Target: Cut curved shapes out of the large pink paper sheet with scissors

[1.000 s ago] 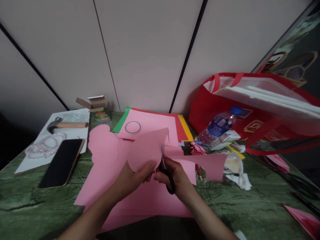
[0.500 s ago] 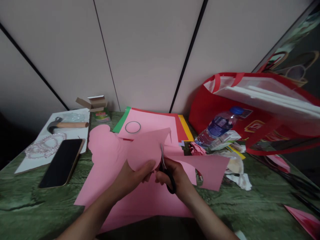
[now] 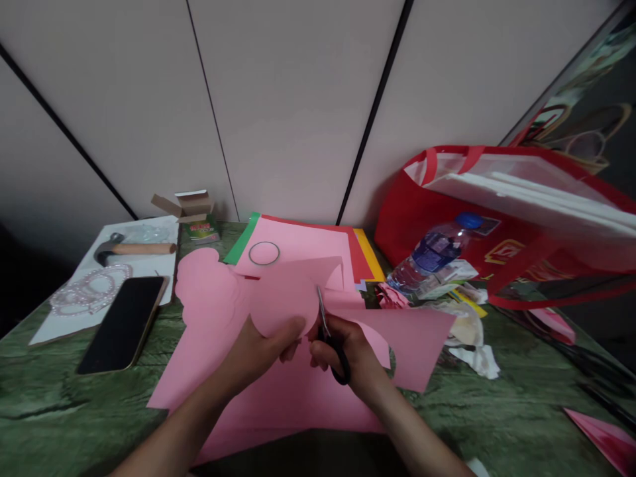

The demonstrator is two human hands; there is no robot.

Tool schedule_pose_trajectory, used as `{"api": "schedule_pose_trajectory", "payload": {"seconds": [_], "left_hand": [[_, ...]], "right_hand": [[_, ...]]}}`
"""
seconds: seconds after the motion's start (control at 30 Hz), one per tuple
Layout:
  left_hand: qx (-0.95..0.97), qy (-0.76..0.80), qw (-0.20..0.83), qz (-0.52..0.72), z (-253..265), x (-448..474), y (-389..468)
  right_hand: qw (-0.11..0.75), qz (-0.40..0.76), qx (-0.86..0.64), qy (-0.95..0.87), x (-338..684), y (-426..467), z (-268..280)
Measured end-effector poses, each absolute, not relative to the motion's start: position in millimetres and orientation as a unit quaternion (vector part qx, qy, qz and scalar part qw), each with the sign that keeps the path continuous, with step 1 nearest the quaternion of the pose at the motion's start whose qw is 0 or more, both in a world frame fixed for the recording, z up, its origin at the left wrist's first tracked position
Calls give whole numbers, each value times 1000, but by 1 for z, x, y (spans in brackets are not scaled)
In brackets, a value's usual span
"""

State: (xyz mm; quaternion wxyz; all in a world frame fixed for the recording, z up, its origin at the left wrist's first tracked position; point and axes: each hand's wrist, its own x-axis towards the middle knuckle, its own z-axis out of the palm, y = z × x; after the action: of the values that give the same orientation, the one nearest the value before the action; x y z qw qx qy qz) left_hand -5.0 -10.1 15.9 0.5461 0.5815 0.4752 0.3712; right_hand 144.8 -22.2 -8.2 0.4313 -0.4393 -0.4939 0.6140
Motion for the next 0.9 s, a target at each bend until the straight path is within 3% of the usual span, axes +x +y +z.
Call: {"api": "schedule_pose_trajectory", "payload": {"seconds": [0.9], "left_hand": [[570, 462, 539, 413, 6, -10, -7]], "right_hand": [[431, 615, -424, -506, 147, -24, -12]]}}
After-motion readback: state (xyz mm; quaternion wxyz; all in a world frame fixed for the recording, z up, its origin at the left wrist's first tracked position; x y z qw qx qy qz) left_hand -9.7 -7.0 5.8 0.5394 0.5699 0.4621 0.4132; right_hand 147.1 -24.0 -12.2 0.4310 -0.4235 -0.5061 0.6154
